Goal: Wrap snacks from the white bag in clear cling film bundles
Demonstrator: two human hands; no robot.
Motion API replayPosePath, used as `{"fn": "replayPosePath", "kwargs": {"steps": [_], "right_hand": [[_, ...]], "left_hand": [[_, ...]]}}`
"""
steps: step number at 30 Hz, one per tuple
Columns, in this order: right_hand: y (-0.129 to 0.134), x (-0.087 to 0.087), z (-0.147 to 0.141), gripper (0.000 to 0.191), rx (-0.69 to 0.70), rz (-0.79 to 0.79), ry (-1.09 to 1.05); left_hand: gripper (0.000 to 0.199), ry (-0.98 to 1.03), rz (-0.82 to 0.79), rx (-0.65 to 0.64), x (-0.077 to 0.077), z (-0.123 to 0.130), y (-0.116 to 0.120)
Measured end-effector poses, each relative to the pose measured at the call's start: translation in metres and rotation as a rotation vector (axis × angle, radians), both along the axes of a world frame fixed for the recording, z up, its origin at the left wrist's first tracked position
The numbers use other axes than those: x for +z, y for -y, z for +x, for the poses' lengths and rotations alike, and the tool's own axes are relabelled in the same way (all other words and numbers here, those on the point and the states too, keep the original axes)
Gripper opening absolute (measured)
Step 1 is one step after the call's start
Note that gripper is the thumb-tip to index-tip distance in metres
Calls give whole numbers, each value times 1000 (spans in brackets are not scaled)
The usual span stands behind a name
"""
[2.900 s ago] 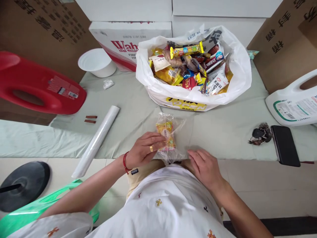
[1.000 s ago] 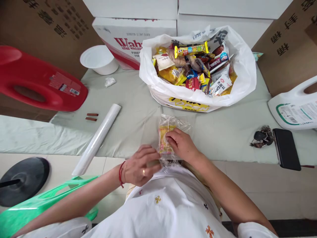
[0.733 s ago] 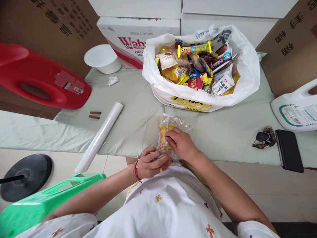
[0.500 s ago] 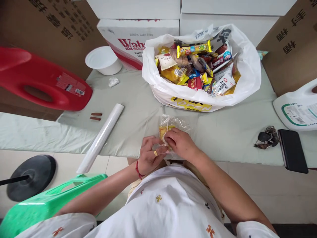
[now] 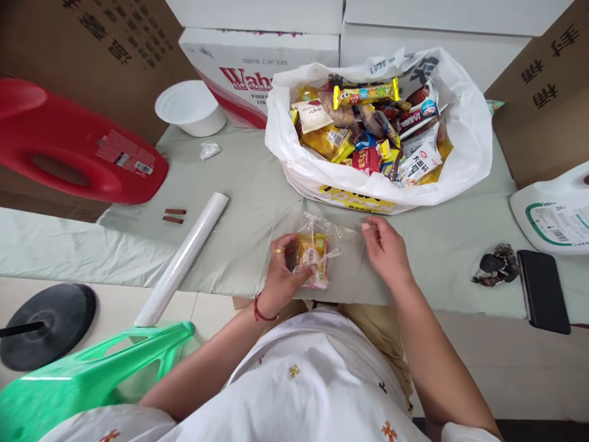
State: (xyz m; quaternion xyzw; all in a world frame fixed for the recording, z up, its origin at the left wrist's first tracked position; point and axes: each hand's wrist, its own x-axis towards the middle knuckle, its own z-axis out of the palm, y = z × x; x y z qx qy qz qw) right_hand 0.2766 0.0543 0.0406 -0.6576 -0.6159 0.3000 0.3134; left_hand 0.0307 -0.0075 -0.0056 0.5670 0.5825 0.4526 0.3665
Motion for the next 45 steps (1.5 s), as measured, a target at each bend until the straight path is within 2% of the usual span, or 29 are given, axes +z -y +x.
{"fn": "replayPosePath", "kwargs": {"steps": [2, 4, 7, 11, 15, 18, 21, 23, 25, 27, 30, 32, 34, 36, 38, 40, 42, 45], "right_hand": [[-9, -6, 0, 49, 37, -91, 127], [-18, -9, -8, 51, 93, -226, 118], [-31, -4, -26, 48, 140, -398, -214], [-50, 9, -49, 36, 43, -481, -724], [-57, 7, -70, 28, 46, -497, -929], [-54, -8, -80, 35, 169, -495, -959], [-52, -26, -84, 51, 302, -452, -892], [-52, -34, -83, 46, 374, -399, -794], [-54, -36, -81, 34, 441, -307, -665], [-57, -30, -78, 26, 484, -122, -473], [-62, -15, -76, 36, 523, 148, -20], [-65, -7, -80, 48, 563, 150, 276], [-69, -3, -89, 60, 556, 63, 441], [-75, -1, -99, 57, 517, -51, 460], [-80, 1, -105, 34, 507, -152, 408], [-81, 5, -105, 18, 529, -173, 337], [-73, 11, -99, 17, 541, -38, 258], [-46, 16, -88, 18, 610, 243, 173]], "left_hand": [[75, -30, 41, -52, -1, 0, -1], [66, -72, 60, -117, -1, -1, -1], [50, -115, 60, -166, -1, -3, 1], [46, -85, 49, -188, -1, -7, 3], [46, -84, 68, -217, -2, -12, 2], [45, -117, 103, -237, -3, -14, 3], [55, -155, 137, -203, -2, -12, 5], [62, -225, 202, -144, -1, -10, 7], [51, -340, 306, -120, 1, -9, 8], [33, -440, 381, -129, 2, -10, 8], [26, -482, 369, -142, 3, -12, 8], [25, -466, 331, -153, 4, -14, 7], [24, -409, 278, -164, 5, -14, 5], [22, -310, 190, -168, 6, -14, 1], [20, -206, 73, -156, 6, -13, -4], [22, -124, -27, -134, 5, -11, -9], [25, -54, -75, -106, 2, -7, -13], [35, 81, -76, -5, -3, -1, -16]]}}
